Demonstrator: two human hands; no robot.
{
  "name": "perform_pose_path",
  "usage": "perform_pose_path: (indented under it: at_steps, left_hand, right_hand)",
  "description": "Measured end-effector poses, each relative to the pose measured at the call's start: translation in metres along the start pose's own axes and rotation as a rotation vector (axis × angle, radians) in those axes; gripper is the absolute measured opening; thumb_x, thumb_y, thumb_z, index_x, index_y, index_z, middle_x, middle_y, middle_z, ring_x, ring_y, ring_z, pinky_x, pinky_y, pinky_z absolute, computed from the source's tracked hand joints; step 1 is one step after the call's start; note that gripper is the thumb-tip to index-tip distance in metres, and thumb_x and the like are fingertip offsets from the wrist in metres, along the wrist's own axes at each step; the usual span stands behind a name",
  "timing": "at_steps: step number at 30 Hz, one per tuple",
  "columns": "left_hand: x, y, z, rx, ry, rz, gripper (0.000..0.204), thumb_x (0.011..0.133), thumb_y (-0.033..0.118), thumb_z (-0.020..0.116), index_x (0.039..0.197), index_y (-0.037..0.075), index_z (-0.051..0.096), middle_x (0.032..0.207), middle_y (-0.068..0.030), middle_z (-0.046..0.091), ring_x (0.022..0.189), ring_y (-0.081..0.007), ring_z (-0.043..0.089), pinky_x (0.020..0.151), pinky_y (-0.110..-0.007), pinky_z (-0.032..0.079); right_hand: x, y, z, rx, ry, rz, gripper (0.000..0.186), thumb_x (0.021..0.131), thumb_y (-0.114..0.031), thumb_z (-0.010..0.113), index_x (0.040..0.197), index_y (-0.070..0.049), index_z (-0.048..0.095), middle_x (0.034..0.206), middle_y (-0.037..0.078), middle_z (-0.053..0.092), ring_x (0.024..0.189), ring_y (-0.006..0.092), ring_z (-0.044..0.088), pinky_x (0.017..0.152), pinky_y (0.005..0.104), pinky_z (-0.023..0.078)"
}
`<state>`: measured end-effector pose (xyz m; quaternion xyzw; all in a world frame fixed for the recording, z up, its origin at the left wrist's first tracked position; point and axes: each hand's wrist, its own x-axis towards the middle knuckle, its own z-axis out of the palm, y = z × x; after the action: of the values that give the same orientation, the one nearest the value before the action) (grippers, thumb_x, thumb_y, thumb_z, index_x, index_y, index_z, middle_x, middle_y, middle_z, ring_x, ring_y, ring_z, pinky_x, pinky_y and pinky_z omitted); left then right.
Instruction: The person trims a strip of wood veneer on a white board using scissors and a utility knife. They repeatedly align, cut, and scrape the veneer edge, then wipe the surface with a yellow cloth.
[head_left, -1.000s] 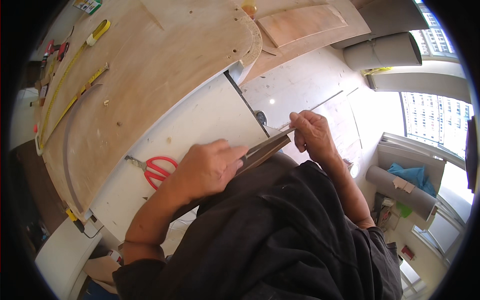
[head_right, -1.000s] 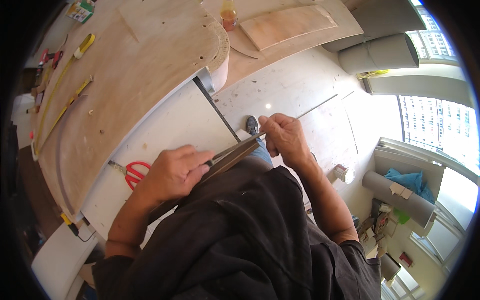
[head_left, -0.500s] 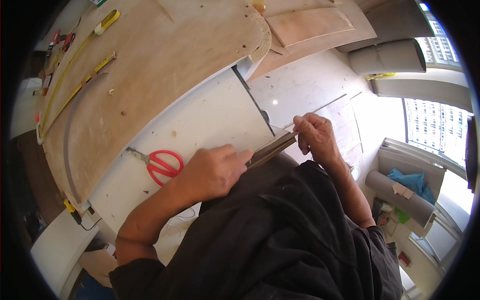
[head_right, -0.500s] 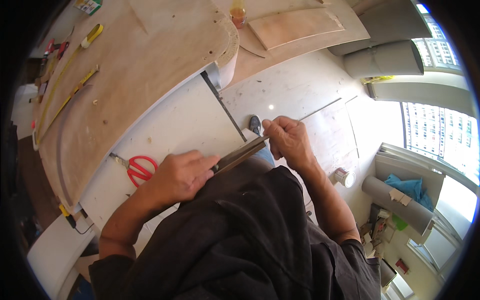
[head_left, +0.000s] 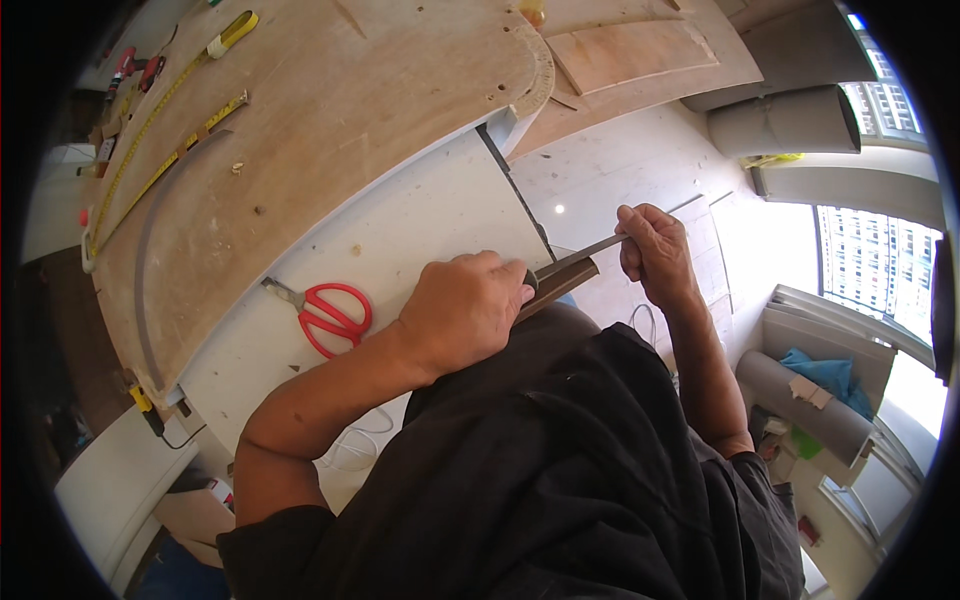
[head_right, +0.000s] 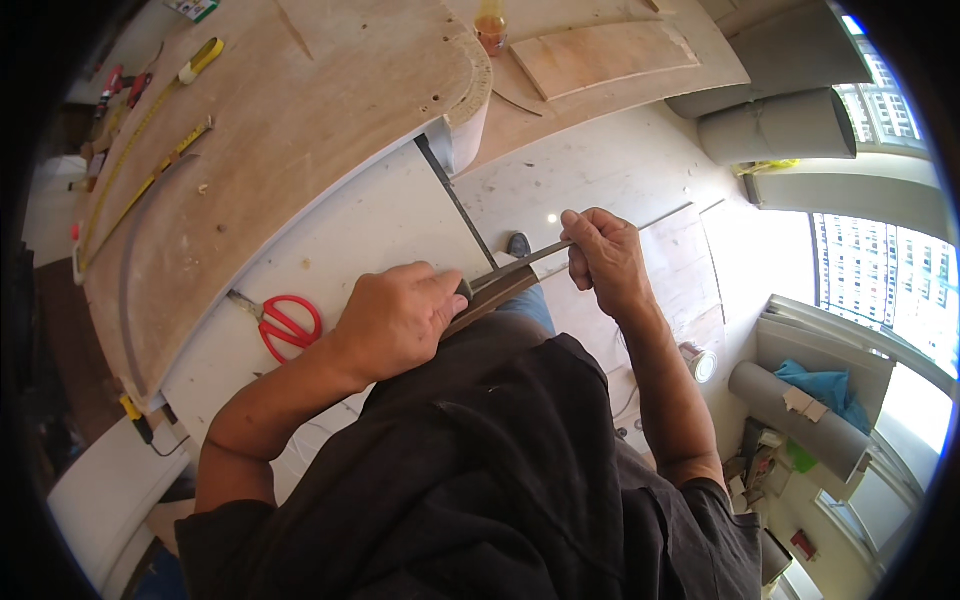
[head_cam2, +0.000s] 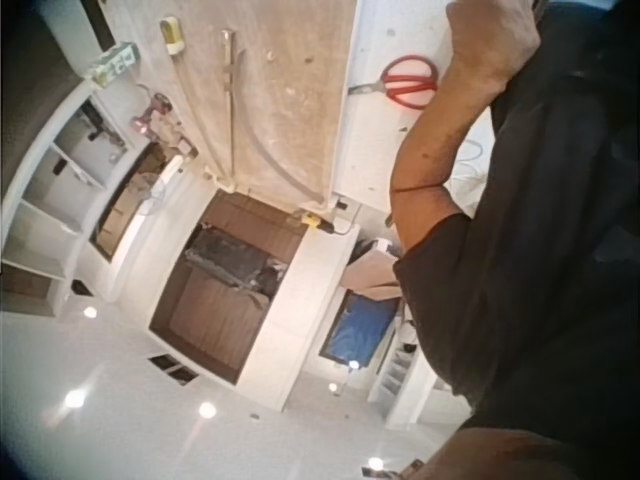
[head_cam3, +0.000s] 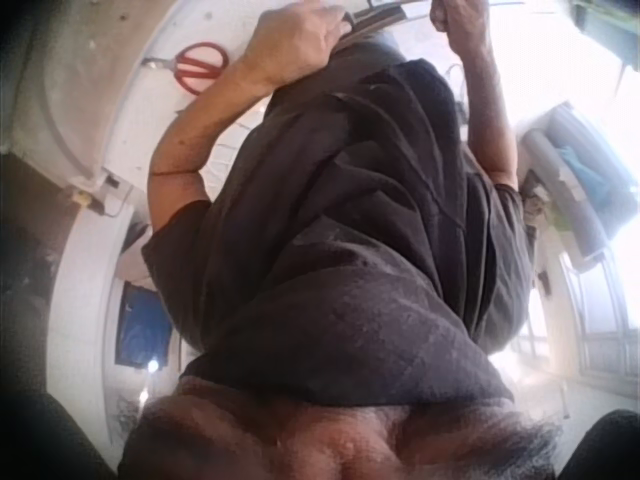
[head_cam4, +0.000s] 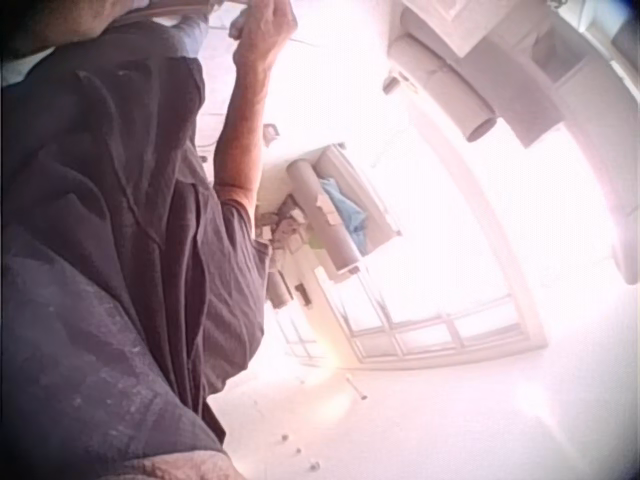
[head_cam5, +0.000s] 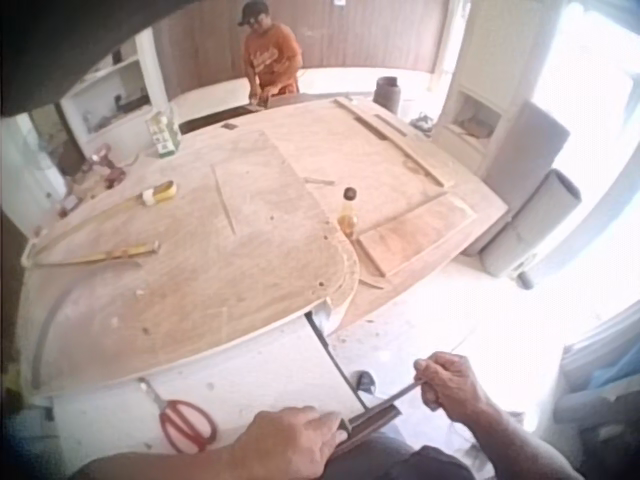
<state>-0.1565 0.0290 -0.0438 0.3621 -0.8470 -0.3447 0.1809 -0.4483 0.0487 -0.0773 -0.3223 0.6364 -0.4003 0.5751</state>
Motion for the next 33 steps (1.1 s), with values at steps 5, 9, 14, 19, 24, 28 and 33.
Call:
perform_pose_path:
  at_steps: [5, 9, 14, 19, 24, 28, 33]
  left_hand:
    - [-0.021, 0.007, -0.001, -0.002, -0.022, 0.026, 0.016, 0.092, 0.016, 0.075, 0.101, 0.003, 0.070, 0.075, -0.0126, 0.061, 0.066, -0.0342, 0.063, 0.058, -0.043, 0.052]
    - [-0.030, 0.004, -0.014, -0.024, -0.070, -0.011, 0.018, 0.090, 0.013, 0.077, 0.102, 0.002, 0.071, 0.078, -0.0123, 0.064, 0.067, -0.0345, 0.064, 0.060, -0.042, 0.053]
    - [-0.017, 0.000, -0.014, -0.233, -0.012, -0.079, 0.018, 0.090, 0.009, 0.076, 0.104, -0.001, 0.073, 0.080, -0.0138, 0.068, 0.069, -0.0304, 0.067, 0.065, -0.036, 0.054]
    - [-0.007, -0.004, -0.024, -0.494, -0.193, -0.382, 0.024, 0.093, 0.008, 0.072, 0.115, -0.002, 0.074, 0.092, -0.0150, 0.074, 0.080, -0.0203, 0.072, 0.074, -0.031, 0.056]
    - [0.000, -0.002, -0.023, -0.540, -0.165, -0.289, 0.030, 0.096, 0.009, 0.070, 0.125, -0.002, 0.072, 0.108, -0.0185, 0.076, 0.097, -0.0192, 0.072, 0.087, -0.031, 0.055]
    - [-0.001, 0.001, -0.011, -0.606, -0.185, -0.272, 0.034, 0.098, 0.008, 0.066, 0.131, 0.000, 0.070, 0.106, -0.0196, 0.076, 0.098, -0.0221, 0.072, 0.089, -0.032, 0.054]
    - [0.010, 0.016, -0.016, -0.259, -0.266, -0.163, 0.035, 0.098, 0.008, 0.065, 0.132, 0.004, 0.070, 0.096, -0.0197, 0.073, 0.088, -0.0334, 0.071, 0.082, -0.039, 0.055]
  right_hand:
    - [-0.019, -0.001, 0.009, -0.108, 0.018, -0.006, 0.036, 0.105, -0.027, 0.066, 0.084, 0.002, 0.064, 0.054, 0.003, 0.054, 0.040, 0.0087, 0.045, 0.040, 0.0257, 0.034]
    - [-0.023, -0.004, 0.019, -0.095, -0.055, 0.001, 0.036, 0.105, -0.029, 0.067, 0.085, 0.001, 0.066, 0.054, 0.001, 0.053, 0.041, 0.0078, 0.045, 0.040, 0.0251, 0.034]
    - [-0.012, -0.016, 0.008, -0.102, -0.094, 0.005, 0.040, 0.104, -0.036, 0.069, 0.086, 0.000, 0.065, 0.056, 0.001, 0.053, 0.043, 0.0075, 0.045, 0.042, 0.0248, 0.034]
    - [-0.004, -0.022, -0.008, -0.144, -0.230, 0.000, 0.037, 0.106, -0.035, 0.065, 0.085, -0.005, 0.063, 0.057, -0.002, 0.050, 0.046, 0.0068, 0.043, 0.044, 0.0233, 0.033]
    - [0.009, -0.028, -0.005, -0.236, -0.176, 0.062, 0.030, 0.103, -0.031, 0.069, 0.086, -0.006, 0.063, 0.060, -0.004, 0.050, 0.047, 0.0045, 0.042, 0.044, 0.0220, 0.032]
    - [0.011, -0.029, -0.004, -0.110, -0.129, 0.140, 0.026, 0.098, -0.025, 0.075, 0.088, -0.003, 0.066, 0.060, -0.003, 0.050, 0.046, 0.0047, 0.038, 0.041, 0.0237, 0.026]
    - [0.009, -0.024, -0.013, -0.046, -0.129, 0.233, 0.025, 0.098, -0.024, 0.074, 0.088, -0.002, 0.066, 0.058, -0.006, 0.045, 0.045, 0.0036, 0.034, 0.040, 0.0237, 0.024]
